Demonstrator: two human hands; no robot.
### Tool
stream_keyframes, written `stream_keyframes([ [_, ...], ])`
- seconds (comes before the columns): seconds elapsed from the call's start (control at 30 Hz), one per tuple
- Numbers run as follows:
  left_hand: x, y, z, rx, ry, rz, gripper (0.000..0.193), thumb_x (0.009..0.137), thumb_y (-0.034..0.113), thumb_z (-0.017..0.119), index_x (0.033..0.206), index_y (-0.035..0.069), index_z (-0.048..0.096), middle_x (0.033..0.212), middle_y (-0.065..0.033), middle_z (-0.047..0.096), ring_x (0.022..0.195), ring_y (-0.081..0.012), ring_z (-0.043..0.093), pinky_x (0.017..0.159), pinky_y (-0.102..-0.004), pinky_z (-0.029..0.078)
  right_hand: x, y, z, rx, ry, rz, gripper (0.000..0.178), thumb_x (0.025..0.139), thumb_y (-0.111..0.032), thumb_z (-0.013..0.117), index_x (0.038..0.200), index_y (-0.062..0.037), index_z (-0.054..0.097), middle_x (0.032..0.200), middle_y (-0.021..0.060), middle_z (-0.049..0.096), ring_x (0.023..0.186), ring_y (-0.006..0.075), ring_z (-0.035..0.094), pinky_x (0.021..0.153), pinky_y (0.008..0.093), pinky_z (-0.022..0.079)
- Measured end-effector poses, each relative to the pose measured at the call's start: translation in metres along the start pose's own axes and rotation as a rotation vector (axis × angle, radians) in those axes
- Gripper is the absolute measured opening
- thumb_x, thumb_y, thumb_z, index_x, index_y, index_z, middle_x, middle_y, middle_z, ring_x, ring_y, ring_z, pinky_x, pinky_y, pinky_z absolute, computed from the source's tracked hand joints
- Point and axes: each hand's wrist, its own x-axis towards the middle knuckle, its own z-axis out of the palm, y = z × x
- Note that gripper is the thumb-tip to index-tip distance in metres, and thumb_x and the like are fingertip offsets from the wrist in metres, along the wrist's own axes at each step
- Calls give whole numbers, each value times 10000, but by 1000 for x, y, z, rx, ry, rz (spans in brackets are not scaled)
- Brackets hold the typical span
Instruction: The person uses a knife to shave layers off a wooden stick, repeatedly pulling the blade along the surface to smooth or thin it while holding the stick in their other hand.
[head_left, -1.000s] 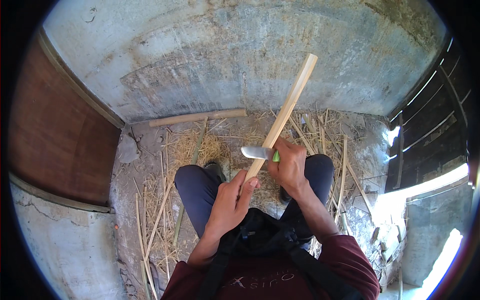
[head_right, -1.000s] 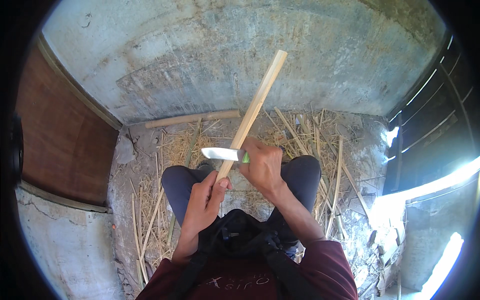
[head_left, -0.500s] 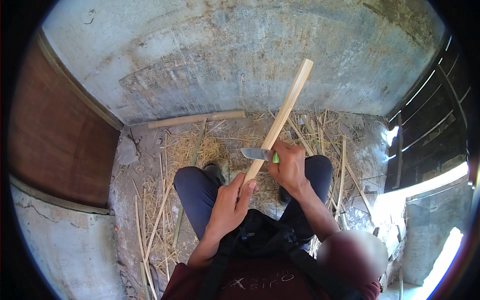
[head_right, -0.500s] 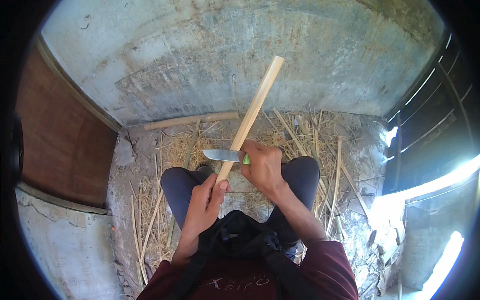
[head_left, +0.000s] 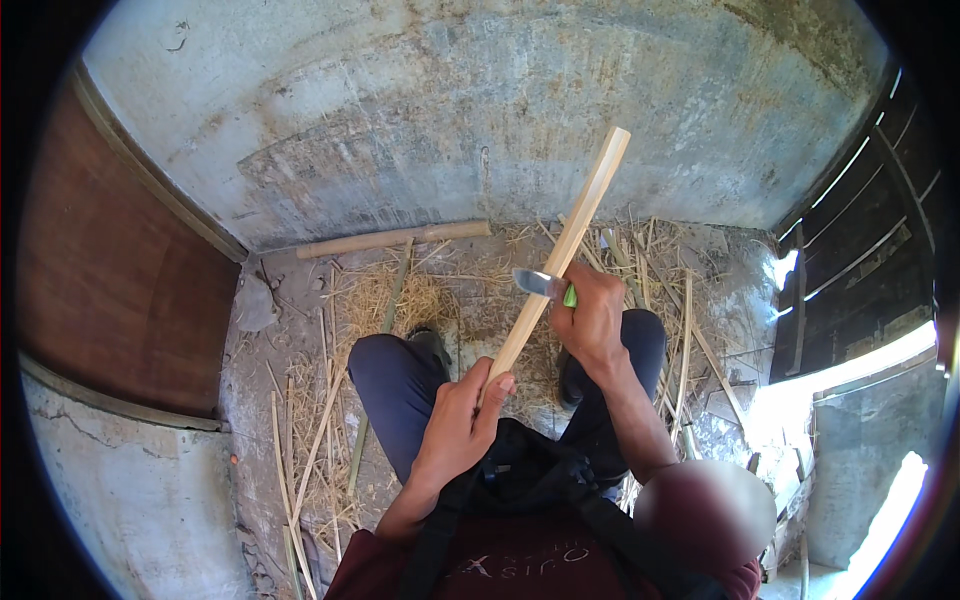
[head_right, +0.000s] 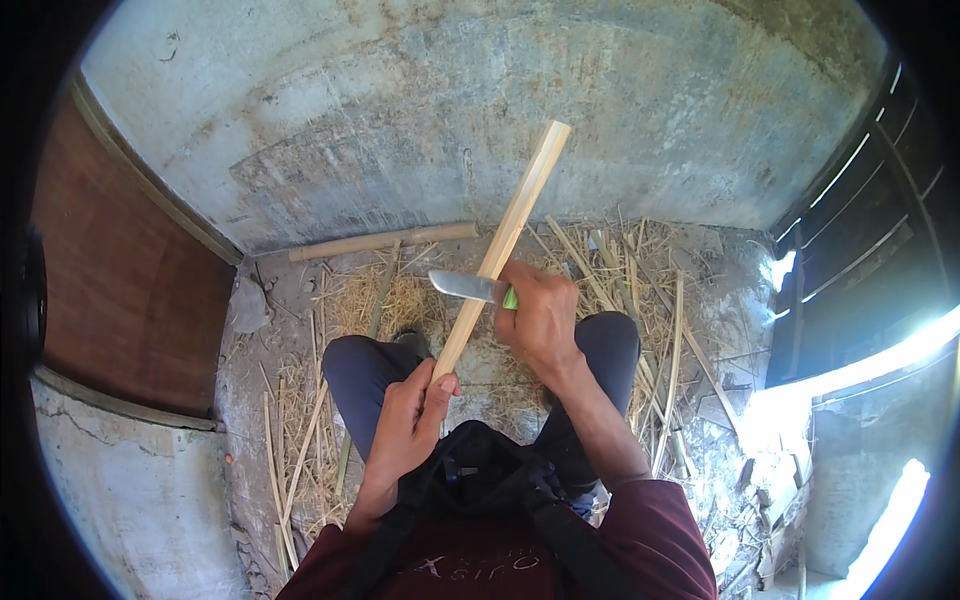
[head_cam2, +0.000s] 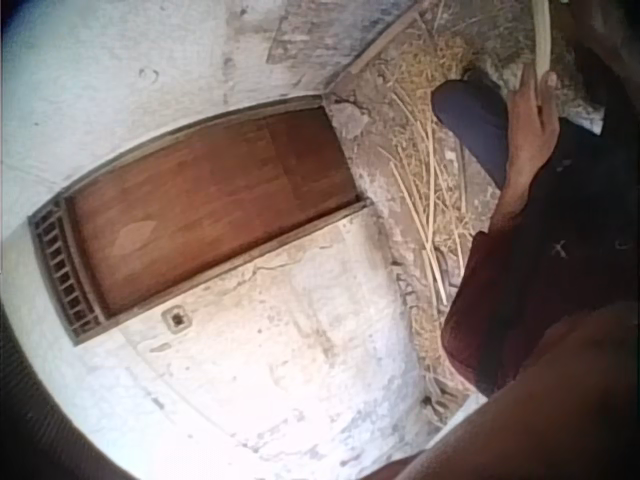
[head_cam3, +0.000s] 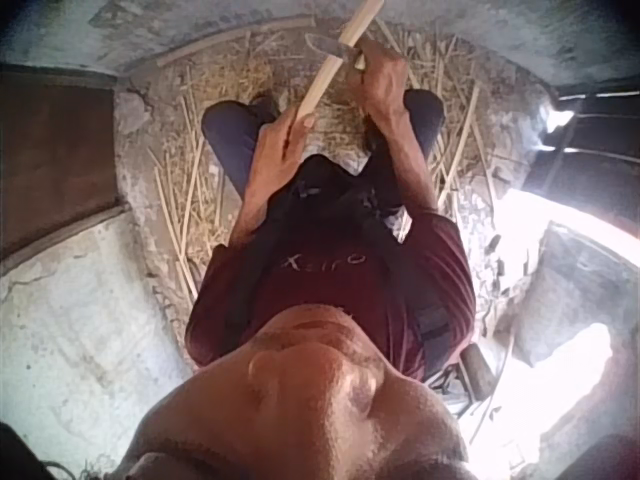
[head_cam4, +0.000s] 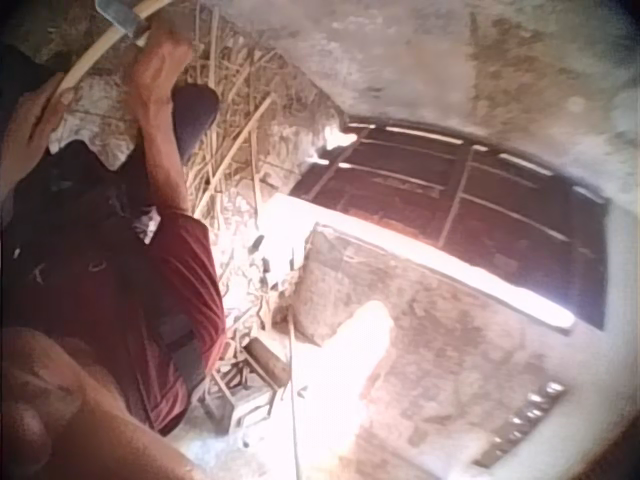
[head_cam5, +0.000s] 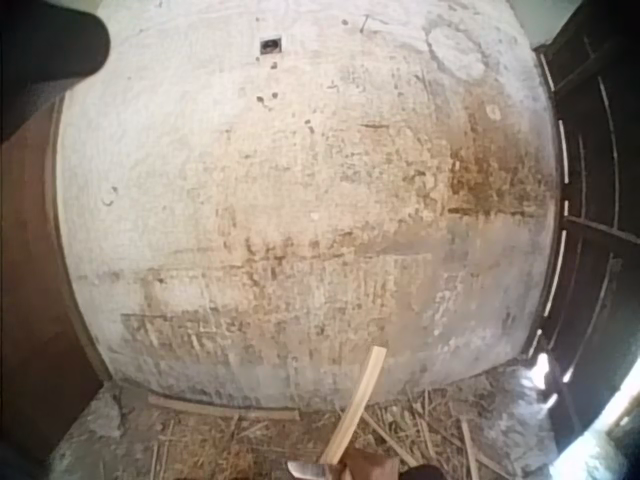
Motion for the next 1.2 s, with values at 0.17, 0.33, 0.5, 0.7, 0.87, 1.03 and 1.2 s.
stream_keyframes([
  [0.17, -5, -2, -3, 35, -30, -23, 258, 1148, 211, 561, 1025, -9, 616, 629, -111, 543, 453, -216, 511, 495, -364, 381, 10, 4, -1, -14, 42, -4, 231, 739, 33, 656, 959, -3, 718, 715, 192, 644, 647, 418, 665, 593, 487, 497],
  [0.33, -9, -8, -1, 40, -31, -31, 260, 1147, 211, 563, 1030, -17, 605, 678, -129, 615, 467, -262, 561, 505, -371, 413, 20, 22, 0, -77, 103, -7, 304, 725, 44, 635, 1005, -12, 741, 722, 195, 650, 649, 423, 666, 602, 483, 507],
  [0.5, -12, -8, -2, 47, -30, -52, 262, 1144, 209, 572, 1019, -21, 589, 684, -138, 624, 480, -294, 581, 508, -380, 424, 24, 26, 5, -78, 105, -12, 331, 713, 40, 633, 1021, -18, 741, 736, 179, 664, 660, 405, 679, 616, 475, 522],
  [0.7, -15, -15, -5, 86, -12, -44, 251, 1144, 206, 571, 1013, -9, 574, 646, -157, 555, 479, -305, 561, 508, -393, 404, 26, 28, 11, -119, 96, -11, 325, 701, 16, 654, 1007, -45, 743, 765, 138, 683, 685, 373, 698, 615, 459, 529],
  [0.87, -14, -13, -5, 36, 34, -47, 263, 1144, 190, 559, 944, 22, 591, 598, -45, 420, 505, -107, 403, 499, -338, 301, 29, 26, 13, -148, 113, -29, 346, 675, 7, 703, 1011, -71, 736, 793, 100, 699, 691, 355, 705, 611, 449, 522],
  [1.03, -13, -15, -6, 69, 59, -46, 283, 1148, 203, 556, 941, 12, 583, 601, -74, 423, 497, -132, 401, 502, -356, 312, 28, 31, 21, -183, 128, -17, 405, 637, 5, 755, 1031, -86, 722, 804, 72, 708, 691, 335, 713, 601, 448, 512],
  [1.2, -11, -20, -12, 118, 28, -63, 231, 1146, 199, 566, 1041, -7, 561, 618, -159, 471, 479, -280, 500, 516, -397, 384, 29, 35, 27, -228, 104, 8, 340, 679, -13, 757, 1006, -97, 716, 811, 75, 714, 699, 332, 723, 597, 451, 510],
])
